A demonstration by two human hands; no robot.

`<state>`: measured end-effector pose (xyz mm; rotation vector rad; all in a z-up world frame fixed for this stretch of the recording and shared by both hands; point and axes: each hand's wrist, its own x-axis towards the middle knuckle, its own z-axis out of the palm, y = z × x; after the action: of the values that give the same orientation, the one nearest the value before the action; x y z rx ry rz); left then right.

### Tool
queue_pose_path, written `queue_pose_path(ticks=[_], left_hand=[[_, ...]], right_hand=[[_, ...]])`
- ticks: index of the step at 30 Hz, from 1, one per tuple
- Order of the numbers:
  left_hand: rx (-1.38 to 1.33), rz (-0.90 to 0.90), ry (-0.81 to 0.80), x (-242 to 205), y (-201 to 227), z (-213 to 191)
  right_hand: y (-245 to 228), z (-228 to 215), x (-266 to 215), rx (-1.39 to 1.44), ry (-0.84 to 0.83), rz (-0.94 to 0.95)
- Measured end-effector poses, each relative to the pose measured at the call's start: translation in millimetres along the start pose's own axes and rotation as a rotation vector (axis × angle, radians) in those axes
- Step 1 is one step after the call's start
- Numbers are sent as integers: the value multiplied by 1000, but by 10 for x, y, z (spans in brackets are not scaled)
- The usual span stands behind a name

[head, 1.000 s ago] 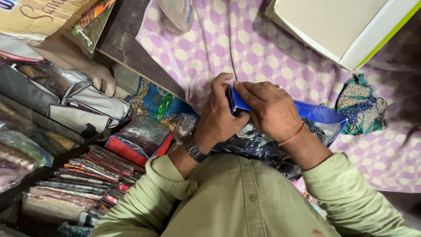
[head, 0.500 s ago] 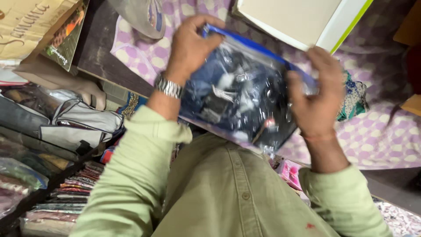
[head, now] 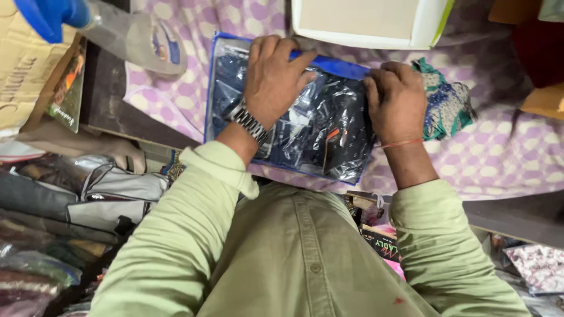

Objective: The person wipes the exterior of several cardboard boxes with a cloth and spray bottle. They then open one box, remove a plastic-wrapped item, and place it on the table before closing the box and stacking it with others.

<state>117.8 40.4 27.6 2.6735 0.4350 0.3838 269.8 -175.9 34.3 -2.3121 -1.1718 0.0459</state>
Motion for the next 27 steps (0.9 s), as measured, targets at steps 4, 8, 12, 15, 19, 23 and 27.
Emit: queue_pose_path(ticks=[4, 8, 12, 15, 19, 23, 27], left_hand=[[44, 14, 80, -190, 52, 62], [107, 82, 33, -409, 191, 48], [0, 70, 32, -586, 341, 0], [-53, 6, -23, -692, 387, 47], [-31, -66, -76, -720, 352, 144], [-54, -66, -31, -636, 312, 285], [28, -38, 25, -765, 385, 342]], right_hand=[[347, -40, -421, -325, 325, 116], [793, -44, -717, -398, 190, 180], [741, -448, -743, 82, 314, 248], [311, -284, -435, 278, 204, -33], [-426, 594, 30, -117, -252, -220], [-291, 164, -84, -269, -333, -71], [-406, 359, -169, -331, -233, -71]])
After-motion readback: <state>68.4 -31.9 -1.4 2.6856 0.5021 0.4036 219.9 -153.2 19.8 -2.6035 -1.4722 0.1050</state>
